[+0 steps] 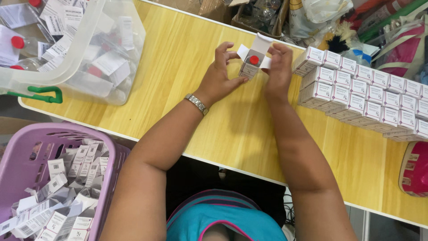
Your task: The person repeatedly picks small bottles with red caps from a clear bin and places them into small white boxes. The person folds the box flaps to close them and stacks the finished boxes on the table. The person also retrieves empty boxes from a purple basket as needed.
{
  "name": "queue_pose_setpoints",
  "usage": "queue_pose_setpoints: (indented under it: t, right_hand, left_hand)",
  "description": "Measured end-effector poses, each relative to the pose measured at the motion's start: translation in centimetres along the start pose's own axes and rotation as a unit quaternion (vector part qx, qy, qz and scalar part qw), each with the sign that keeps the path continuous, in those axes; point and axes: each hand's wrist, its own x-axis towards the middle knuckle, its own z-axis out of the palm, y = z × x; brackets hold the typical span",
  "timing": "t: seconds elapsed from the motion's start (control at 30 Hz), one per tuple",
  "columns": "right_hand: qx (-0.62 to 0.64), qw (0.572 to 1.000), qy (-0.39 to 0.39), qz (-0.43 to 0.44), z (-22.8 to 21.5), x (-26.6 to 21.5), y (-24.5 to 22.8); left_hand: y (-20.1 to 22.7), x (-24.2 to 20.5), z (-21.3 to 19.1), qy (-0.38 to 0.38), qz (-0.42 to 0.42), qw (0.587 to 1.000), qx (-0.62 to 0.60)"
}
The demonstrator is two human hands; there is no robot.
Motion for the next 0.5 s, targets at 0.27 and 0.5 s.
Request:
queue_pose_setpoints:
  t: [0.27,0.5]
  right_hand:
    - [0.278,0.938,-0.135,0.158,-1.9,1.2,3.7]
    - [0.214,0.962,-0.159,0.054,-0.7,0.3,1.5]
  left_hand:
    - [-0.2,0.0,-0.4,-0.076,0.019,0.997,-0.019]
    - [0.6,0.2,-1.0,-0.098,0.016,0.995,0.018]
